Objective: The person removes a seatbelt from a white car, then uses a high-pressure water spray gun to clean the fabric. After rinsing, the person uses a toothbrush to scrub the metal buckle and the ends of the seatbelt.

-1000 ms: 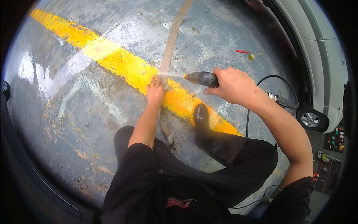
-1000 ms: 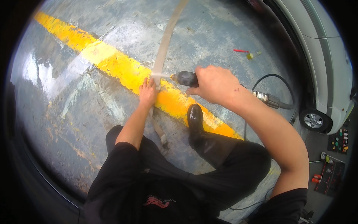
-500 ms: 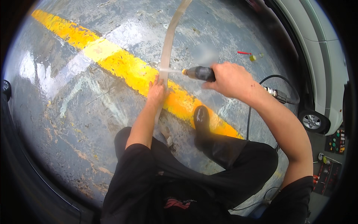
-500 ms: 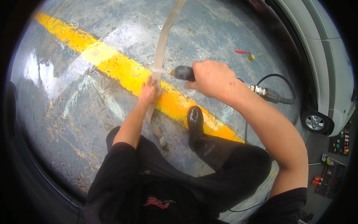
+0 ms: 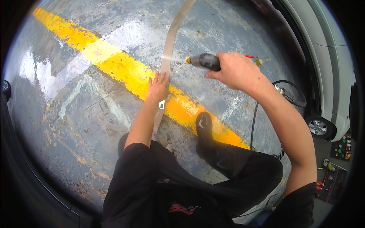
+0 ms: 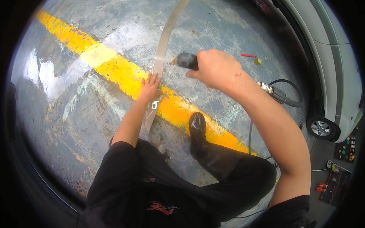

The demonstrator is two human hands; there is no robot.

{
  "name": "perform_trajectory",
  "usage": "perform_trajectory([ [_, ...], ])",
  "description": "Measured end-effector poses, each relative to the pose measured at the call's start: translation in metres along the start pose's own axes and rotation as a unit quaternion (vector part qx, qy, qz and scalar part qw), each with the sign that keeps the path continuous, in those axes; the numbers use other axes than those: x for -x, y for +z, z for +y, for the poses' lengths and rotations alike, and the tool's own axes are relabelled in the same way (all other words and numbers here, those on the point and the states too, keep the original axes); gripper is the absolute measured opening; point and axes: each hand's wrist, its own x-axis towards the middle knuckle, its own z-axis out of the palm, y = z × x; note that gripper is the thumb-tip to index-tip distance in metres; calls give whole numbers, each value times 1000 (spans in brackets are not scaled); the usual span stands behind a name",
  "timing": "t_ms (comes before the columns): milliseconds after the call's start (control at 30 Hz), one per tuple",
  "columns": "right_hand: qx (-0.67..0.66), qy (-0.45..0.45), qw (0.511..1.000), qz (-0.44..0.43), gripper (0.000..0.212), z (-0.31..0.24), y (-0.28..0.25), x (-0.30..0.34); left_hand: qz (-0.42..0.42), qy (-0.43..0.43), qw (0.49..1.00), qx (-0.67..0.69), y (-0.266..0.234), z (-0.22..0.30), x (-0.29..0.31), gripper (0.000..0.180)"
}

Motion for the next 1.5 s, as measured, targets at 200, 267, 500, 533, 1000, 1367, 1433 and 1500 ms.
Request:
perform_trajectory([
  [200, 11, 1, 1000, 6, 46, 1, 1, -3, -84, 13, 996, -2, 3, 0, -3, 81],
  [267, 21, -17, 1000, -9, 45, -6, 6, -1, -65, 31, 997, -4, 6, -4, 3, 81],
  [500, 6, -1, 1000, 23, 47, 0, 4, -29, -60, 64, 996, 15, 18, -4, 12, 80],
  [533, 6, 6, 999, 33, 47, 4, 3, -33, -67, 67, 995, 15, 18, -2, 12, 80],
  [1000, 6, -7, 1000, 25, 46, 4, 13, -34, -69, 94, 993, -7, 10, 0, 15, 71],
  [1367, 12, 9, 998, 57, 42, 9, 14, -50, -84, 98, 992, -3, 18, -5, 11, 77],
  [1433, 8, 17, 999, 36, 43, 6, 15, -46, -78, 101, 992, -3, 17, -1, 10, 76],
  [1500, -3, 26, 999, 28, 43, 7, 14, -50, -72, 104, 992, 2, 18, 0, 10, 75],
])
